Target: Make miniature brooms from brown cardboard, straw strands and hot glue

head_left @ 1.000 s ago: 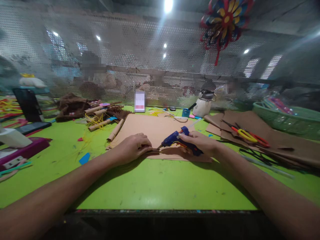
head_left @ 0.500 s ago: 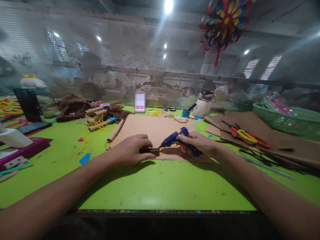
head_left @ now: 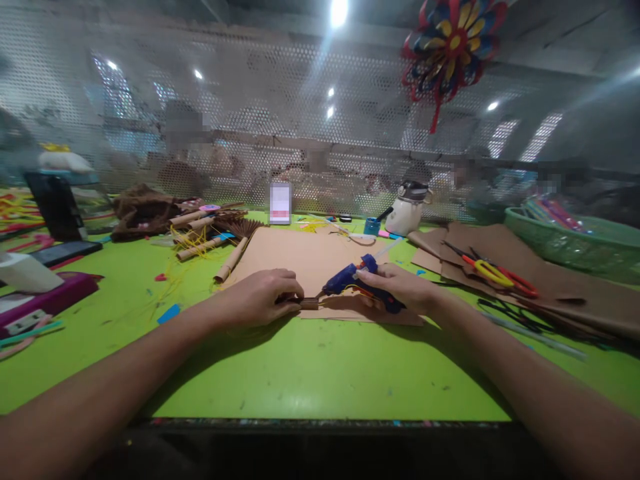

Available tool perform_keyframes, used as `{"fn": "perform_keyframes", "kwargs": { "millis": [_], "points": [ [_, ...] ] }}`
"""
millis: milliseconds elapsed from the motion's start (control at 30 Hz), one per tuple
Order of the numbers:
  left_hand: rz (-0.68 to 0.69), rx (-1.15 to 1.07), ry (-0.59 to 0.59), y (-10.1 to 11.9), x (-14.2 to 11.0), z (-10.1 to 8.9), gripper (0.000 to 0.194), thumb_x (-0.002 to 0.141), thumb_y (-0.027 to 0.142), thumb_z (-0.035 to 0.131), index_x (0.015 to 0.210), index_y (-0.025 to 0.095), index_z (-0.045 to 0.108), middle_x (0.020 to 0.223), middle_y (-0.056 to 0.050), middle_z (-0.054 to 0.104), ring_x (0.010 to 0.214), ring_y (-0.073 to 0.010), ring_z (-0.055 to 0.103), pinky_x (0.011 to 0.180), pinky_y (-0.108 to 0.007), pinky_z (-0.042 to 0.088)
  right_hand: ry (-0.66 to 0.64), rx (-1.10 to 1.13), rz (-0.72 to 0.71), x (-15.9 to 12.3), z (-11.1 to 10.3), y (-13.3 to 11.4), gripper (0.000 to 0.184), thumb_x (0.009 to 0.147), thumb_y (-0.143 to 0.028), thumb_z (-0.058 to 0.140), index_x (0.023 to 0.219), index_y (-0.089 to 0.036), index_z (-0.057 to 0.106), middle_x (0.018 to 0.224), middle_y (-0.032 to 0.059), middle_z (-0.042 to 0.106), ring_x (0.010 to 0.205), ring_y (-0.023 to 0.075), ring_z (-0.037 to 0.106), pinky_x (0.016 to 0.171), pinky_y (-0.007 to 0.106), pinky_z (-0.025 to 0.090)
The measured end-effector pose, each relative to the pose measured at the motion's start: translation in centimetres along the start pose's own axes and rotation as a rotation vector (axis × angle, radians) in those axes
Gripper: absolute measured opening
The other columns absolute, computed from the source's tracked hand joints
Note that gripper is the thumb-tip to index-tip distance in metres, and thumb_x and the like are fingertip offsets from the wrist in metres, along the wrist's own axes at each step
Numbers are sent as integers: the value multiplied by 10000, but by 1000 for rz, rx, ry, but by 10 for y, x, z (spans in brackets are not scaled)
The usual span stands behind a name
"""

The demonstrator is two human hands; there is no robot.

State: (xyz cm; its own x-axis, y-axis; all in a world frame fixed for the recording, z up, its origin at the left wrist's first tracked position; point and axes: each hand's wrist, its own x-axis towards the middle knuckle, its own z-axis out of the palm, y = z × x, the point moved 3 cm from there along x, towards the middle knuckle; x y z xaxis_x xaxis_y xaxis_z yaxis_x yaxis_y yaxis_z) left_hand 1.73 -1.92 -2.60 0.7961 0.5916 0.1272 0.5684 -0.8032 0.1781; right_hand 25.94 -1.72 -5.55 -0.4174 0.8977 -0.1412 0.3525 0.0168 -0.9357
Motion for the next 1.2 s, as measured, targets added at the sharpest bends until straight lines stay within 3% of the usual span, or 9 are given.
{"fn": "perform_keyframes", "kwargs": {
  "millis": [600,1200],
  "points": [
    [1,-62,-50,0,-1,-2,203,848,290,471,862,181,641,792,-28,575,728,-146,512,645,-241,365,-13,33,-1,-1,1,1,493,780,-595,520,710,-110,577,600,32,592,481,84,509,460,209,370],
    [27,5,11,2,-2,3,172,810,185,463,809,166,634,791,-30,593,697,-135,521,643,-239,373,-50,-29,-46,-2,4,-3,506,799,-595,492,684,-110,580,580,29,575,490,88,502,474,214,373]
  ]
}}
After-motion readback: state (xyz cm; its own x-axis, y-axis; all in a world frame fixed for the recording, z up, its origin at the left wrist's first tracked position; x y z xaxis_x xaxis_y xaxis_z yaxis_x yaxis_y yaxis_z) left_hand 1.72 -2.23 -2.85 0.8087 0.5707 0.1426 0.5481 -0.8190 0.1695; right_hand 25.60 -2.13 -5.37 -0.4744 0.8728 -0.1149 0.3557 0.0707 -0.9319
